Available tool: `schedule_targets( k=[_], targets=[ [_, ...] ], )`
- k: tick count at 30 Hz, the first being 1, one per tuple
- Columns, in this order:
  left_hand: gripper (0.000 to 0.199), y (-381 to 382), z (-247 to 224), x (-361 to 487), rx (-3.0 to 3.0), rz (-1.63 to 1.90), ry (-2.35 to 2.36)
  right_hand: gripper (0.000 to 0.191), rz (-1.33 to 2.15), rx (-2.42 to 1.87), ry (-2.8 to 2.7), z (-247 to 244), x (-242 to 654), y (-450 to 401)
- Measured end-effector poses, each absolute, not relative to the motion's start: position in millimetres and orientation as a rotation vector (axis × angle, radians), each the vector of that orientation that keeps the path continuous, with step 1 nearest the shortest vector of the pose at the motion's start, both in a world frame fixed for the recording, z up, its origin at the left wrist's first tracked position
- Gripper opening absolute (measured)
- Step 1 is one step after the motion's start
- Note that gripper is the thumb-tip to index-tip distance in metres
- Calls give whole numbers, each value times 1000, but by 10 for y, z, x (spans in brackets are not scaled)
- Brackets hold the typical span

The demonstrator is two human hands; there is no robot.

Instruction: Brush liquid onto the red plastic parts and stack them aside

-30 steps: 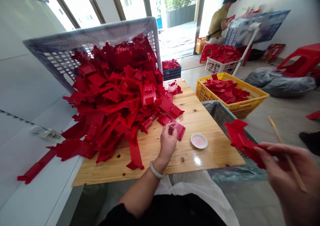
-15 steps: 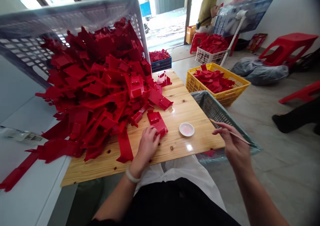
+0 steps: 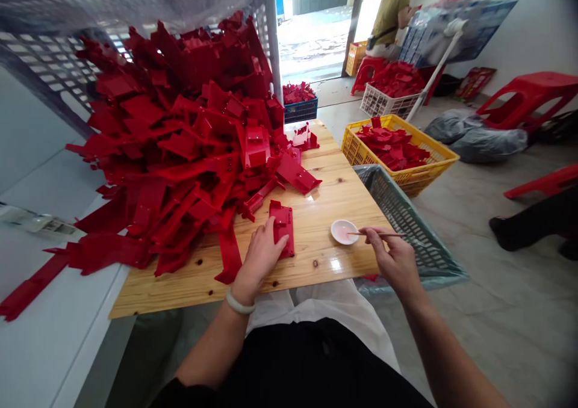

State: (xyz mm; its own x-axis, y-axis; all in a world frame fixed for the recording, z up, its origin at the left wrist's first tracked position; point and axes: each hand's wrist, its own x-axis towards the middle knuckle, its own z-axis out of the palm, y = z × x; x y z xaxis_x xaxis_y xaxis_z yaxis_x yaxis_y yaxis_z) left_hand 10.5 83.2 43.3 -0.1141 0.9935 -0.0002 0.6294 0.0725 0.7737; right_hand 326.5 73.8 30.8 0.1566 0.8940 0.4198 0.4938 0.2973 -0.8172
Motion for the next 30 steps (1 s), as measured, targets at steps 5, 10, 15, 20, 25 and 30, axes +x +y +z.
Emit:
schedule_targets(
  k=[5,10,15,20,25,30],
  targets=[
    [107,896,350,103,1291,954,1659,44,497,-1381,-1375,357,3297,682],
    [55,796,369,173,923,1002,1340,39,629,-1336,-1260,373,3238,625],
    [42,666,529,246,662,1093,1115,34,755,-1219,-1101,475,3088,577],
    [67,573,754,304,493,1177,847,25,808,-1031,-893,634,2938,595],
    [90,510,822,420,384,1189,681,21,829,-991,-1000,817,2695,471],
    [115,460,823,514,438,1347,861,11,776,-945,-1129,952,2498,359]
  ],
)
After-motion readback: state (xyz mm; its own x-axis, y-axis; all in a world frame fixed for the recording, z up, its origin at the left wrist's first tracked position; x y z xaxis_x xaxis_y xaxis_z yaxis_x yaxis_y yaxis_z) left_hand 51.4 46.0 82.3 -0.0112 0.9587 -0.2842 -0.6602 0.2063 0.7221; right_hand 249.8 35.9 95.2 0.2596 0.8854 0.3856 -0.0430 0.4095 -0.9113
